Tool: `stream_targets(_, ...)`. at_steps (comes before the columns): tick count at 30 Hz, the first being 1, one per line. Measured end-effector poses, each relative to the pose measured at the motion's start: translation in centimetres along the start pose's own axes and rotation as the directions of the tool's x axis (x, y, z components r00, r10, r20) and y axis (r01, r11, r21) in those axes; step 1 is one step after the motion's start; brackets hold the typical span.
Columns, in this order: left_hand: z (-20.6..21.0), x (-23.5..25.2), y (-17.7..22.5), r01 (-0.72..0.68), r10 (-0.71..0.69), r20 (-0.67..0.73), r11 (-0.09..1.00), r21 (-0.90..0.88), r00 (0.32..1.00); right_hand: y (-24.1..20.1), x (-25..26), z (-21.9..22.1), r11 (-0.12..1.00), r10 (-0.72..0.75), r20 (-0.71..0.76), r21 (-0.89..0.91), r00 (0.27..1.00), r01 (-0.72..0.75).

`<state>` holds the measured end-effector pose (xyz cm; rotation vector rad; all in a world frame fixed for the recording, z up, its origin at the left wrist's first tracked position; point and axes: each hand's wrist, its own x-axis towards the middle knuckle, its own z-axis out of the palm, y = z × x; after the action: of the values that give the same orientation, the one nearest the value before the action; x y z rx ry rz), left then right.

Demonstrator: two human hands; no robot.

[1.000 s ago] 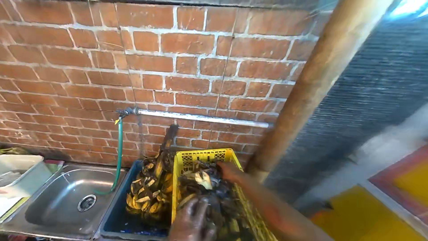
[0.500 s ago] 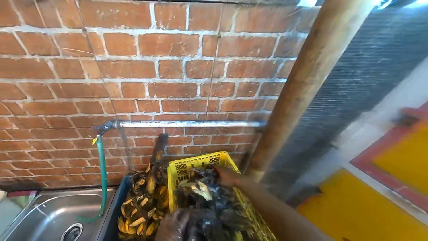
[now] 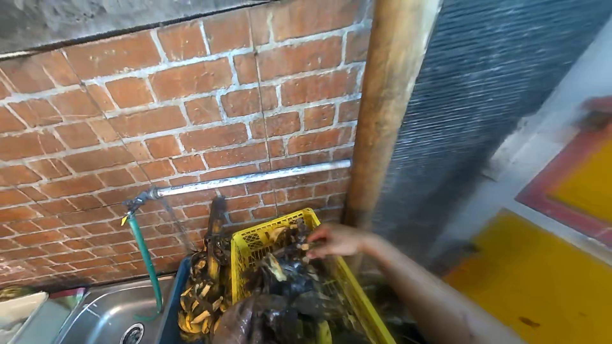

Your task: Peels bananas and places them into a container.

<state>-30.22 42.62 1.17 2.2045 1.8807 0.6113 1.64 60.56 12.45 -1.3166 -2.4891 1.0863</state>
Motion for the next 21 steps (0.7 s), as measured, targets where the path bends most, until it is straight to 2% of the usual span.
stream_targets(3,0.4,-0.2,-0.4,-0.005,0.005,-0.037,1.000,-0.009,0.999,0.1,-0.2,0.9,0.981,-0.040,-0.017,0.189,0.999,0.042)
stream_targets(5,0.4,-0.2,-0.4,-0.002,0.001,-0.038,1.000,-0.024,0.999,-1.1,-0.7,1.0,0.950,-0.137,-0.073,0.274,0.988,0.152)
stream_targets(6,0.2,-0.2,-0.4,0.001,-0.002,-0.027,0.999,-0.039,1.000,-2.0,-1.2,0.8,0.886,-0.240,-0.139,0.372,0.961,0.275)
stream_targets(8,0.3,-0.1,-0.5,0.016,-0.016,-0.016,0.999,-0.043,1.000,-4.4,-2.1,-0.5,0.690,-0.426,-0.319,0.490,0.847,0.532)
stream_targets(9,0.6,-0.1,-0.5,0.022,-0.023,-0.018,0.999,-0.029,1.000,-5.8,-2.8,-1.6,0.655,-0.468,-0.383,0.455,0.797,0.603)
stream_targets(10,0.8,-0.2,-0.5,0.028,-0.028,-0.021,1.000,-0.015,0.999,-7.0,-3.3,-2.5,0.680,-0.475,-0.425,0.378,0.770,0.628)
stream_targets(11,1.0,-0.2,-0.6,0.030,-0.030,-0.028,1.000,-0.005,0.999,-7.7,-3.4,-3.2,0.760,-0.443,-0.440,0.278,0.781,0.588)
stream_targets(12,1.0,-0.3,-0.6,0.035,-0.035,-0.028,0.999,-0.003,0.999,-7.8,-3.2,-3.5,0.869,-0.370,-0.422,0.157,0.828,0.469)
stream_targets(13,1.0,-0.4,-0.6,0.036,-0.036,-0.029,0.999,-0.005,0.999,-7.3,-2.4,-3.4,0.953,-0.266,-0.385,0.031,0.884,0.300)
stream_targets(14,0.9,-0.5,-0.6,0.042,-0.042,-0.026,0.999,-0.008,0.999,-6.3,-1.1,-2.6,0.988,-0.148,-0.339,-0.079,0.929,0.129)
stream_targets(15,0.9,-0.5,-0.5,0.050,-0.050,-0.027,0.999,-0.014,0.998,-5.0,0.4,-1.3,0.986,-0.021,-0.284,-0.162,0.959,-0.027)
stream_targets(17,0.9,-0.6,-0.4,0.060,-0.061,-0.039,0.998,-0.026,0.997,-2.8,2.5,2.0,0.931,0.208,-0.176,-0.266,0.962,-0.250)
stream_targets(19,0.9,-0.6,-0.3,0.075,-0.077,-0.046,0.996,-0.043,0.996,-1.4,3.7,4.6,0.884,0.340,-0.096,-0.308,0.936,-0.353)
stream_targets(21,1.0,-0.7,-0.4,0.087,-0.090,-0.057,0.995,-0.046,0.994,-0.3,4.5,6.3,0.882,0.374,-0.071,-0.282,0.925,-0.379)
